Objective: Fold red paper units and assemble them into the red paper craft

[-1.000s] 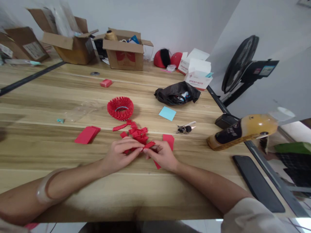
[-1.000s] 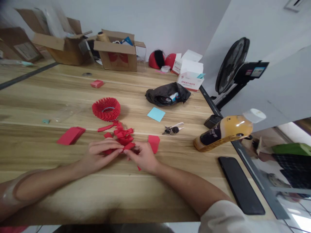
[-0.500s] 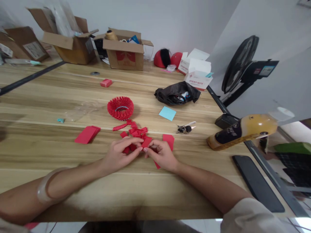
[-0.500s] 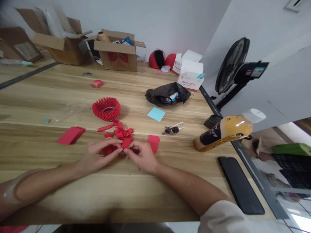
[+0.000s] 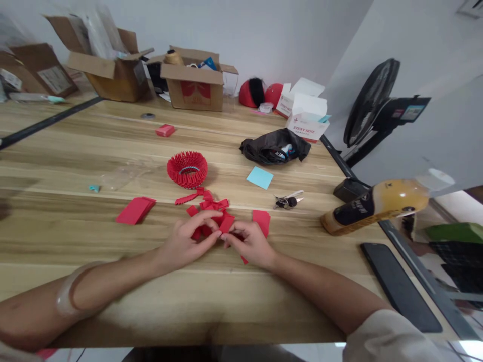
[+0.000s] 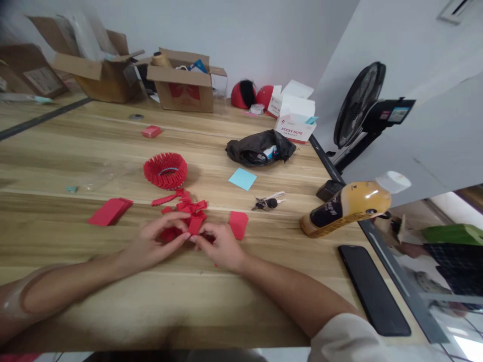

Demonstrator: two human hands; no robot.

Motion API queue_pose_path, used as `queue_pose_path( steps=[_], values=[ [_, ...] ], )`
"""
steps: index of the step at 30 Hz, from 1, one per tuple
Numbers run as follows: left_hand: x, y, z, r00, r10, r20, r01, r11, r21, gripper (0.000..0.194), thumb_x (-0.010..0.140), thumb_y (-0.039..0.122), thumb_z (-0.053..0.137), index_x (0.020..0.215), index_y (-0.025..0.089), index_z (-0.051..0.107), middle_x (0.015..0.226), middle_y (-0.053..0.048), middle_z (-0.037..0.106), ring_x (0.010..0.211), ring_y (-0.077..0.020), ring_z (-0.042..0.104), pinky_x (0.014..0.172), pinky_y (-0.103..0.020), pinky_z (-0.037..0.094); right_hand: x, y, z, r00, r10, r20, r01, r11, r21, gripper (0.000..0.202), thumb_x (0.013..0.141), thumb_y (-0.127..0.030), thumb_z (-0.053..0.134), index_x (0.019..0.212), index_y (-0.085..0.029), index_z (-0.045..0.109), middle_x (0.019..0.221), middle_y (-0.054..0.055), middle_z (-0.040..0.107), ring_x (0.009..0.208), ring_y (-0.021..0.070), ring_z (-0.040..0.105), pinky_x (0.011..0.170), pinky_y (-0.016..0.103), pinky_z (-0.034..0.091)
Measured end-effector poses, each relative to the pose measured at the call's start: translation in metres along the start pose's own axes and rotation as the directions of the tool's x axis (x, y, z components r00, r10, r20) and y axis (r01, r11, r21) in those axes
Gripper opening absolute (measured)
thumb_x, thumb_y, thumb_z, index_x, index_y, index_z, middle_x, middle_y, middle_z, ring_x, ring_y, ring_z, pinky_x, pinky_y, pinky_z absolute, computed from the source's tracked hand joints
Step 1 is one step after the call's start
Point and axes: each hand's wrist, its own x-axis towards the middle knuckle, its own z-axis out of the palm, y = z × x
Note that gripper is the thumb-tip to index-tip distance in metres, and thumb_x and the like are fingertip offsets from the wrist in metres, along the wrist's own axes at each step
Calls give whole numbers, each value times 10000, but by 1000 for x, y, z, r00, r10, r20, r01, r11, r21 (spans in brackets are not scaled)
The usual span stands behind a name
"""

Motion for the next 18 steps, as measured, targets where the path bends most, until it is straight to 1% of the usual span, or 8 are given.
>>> queue_pose_path(
  steps=[2, 3, 4, 9, 16, 18],
  values=[
    [3, 3, -2, 999, 18, 42, -19, 1000, 21, 112, 818, 171, 582, 923, 157, 618, 780, -11, 692, 656, -114, 635, 634, -203, 488, -1, 0, 0, 1000, -4, -1, 4, 1000, -21, 181, 833, -296, 566, 721, -155, 583, 628, 14, 620, 544, 105, 557, 551, 217, 437],
    [4, 4, -3, 998, 20, 60, -21, 999, 28, 72, 823, 173, 573, 862, 155, 630, 775, -12, 694, 653, -116, 633, 629, -206, 485, -1, 0, -1, 1000, -5, 2, 5, 999, -34, 188, 834, -298, 564, 714, -155, 579, 618, 10, 614, 533, 100, 543, 543, 214, 427],
    [4, 5, -3, 997, 16, 70, -18, 999, 31, 74, 827, 172, 564, 834, 154, 635, 765, -12, 695, 649, -118, 629, 626, -208, 484, -1, 0, -1, 1000, -8, 4, 8, 999, -48, 202, 835, -306, 564, 700, -155, 573, 606, 6, 607, 520, 94, 527, 532, 209, 414],
    [5, 7, -3, 999, 21, 47, -22, 999, 34, 82, 820, 175, 565, 846, 147, 638, 739, -11, 699, 617, -112, 623, 605, -200, 479, -1, -2, -2, 1000, -1, 24, 3, 997, -72, 268, 835, -371, 562, 669, -161, 542, 574, -9, 570, 495, 83, 482, 505, 201, 390],
    [5, 8, -4, 999, 31, 10, -31, 999, 16, 78, 808, 168, 583, 866, 154, 635, 745, -11, 708, 610, -108, 638, 603, -192, 498, -1, -2, 1, 1000, 12, -8, -12, 1000, 13, 232, 830, -375, 569, 734, -164, 574, 615, 6, 595, 532, 104, 545, 533, 218, 428],
    [5, 6, -4, 1000, 23, 0, -23, 1000, 11, 111, 804, 166, 590, 909, 155, 622, 741, -11, 706, 604, -106, 638, 598, -190, 501, -1, -2, 1, 1000, 14, -14, -14, 1000, 25, 230, 826, -376, 575, 737, -164, 579, 616, 5, 598, 533, 104, 551, 538, 219, 434]
  ],
)
